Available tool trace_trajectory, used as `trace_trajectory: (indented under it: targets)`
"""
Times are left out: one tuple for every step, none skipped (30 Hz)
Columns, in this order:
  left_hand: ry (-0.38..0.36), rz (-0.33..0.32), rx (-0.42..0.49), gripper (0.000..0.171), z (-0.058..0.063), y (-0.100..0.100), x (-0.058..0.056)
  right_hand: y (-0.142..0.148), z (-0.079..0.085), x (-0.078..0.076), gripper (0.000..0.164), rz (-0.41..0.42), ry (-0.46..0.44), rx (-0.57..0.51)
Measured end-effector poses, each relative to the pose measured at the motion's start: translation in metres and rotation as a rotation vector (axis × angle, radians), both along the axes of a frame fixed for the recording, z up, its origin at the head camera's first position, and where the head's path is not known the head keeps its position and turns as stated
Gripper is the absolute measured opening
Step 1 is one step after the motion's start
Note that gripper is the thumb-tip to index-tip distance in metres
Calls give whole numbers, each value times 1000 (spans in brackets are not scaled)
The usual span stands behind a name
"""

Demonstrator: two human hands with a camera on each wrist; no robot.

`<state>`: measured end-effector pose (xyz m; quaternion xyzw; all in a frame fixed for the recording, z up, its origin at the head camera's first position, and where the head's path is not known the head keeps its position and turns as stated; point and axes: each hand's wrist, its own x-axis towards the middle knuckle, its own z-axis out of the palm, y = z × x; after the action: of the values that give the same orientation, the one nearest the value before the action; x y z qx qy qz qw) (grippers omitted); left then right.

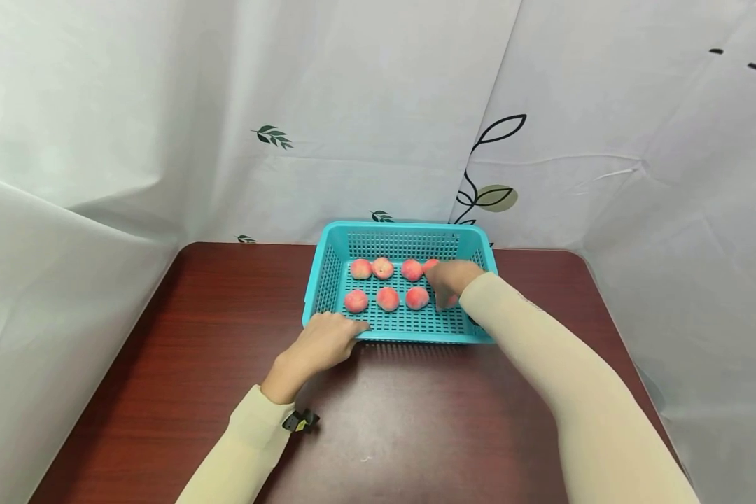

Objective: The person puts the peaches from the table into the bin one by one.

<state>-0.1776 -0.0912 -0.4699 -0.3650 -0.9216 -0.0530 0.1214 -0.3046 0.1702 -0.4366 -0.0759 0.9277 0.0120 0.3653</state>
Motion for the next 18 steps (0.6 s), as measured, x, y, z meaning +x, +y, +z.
trace_trajectory:
  targets:
    - [-2, 2, -2, 32, 0, 0, 0, 0, -2, 0, 53, -10, -1, 7]
    - [-5, 4, -5, 32, 0, 1, 1, 0, -3, 0, 61, -16, 1, 13]
    - [-8, 5, -7, 32, 1, 1, 1, 0, -4, 1, 65, -16, 3, 21]
    - [-11, 7, -8, 32, 1, 1, 1, 0, -5, 1, 67, -17, 5, 29]
    - [-14, 7, -7, 32, 1, 2, 1, 0, -6, 1, 68, -17, 6, 38]
    - [-16, 6, -6, 32, 1, 2, 1, 0, -7, 1, 66, -13, 8, 43]
    - [-17, 5, -4, 32, 2, 2, 2, 0, -7, 1, 63, -11, 8, 47]
    - [-17, 3, -1, 32, 1, 2, 1, 0, -8, 1, 63, -13, 7, 45]
    - [-16, 0, 1, 32, 1, 2, 2, 1, -8, 2, 60, -11, 6, 46]
    - [-16, -1, 3, 33, 1, 2, 2, 1, -8, 2, 58, -6, 4, 47]
    - [-17, -3, 5, 33, 1, 2, 1, 1, -8, 2, 60, -6, 3, 44]
    - [-17, -4, 6, 34, 1, 2, 1, 1, -8, 3, 62, -7, 2, 39]
    - [-18, -6, 6, 34, 0, 2, 1, 1, -8, 3, 66, -10, 1, 37]
    - [-17, -7, 6, 35, 0, 2, 1, 2, -8, 3, 69, -14, -1, 32]
    - [-18, -6, 4, 35, 0, 2, 1, 2, -7, 3, 70, -17, -3, 28]
    - [-20, -5, 3, 35, 0, 2, 1, 3, -7, 4, 72, -25, -5, 19]
    - [-21, -4, 1, 35, 0, 2, 1, 3, -6, 4, 73, -36, -6, 9]
    - [-22, -2, 0, 35, 0, 2, 1, 3, -6, 4, 72, -38, -7, 2]
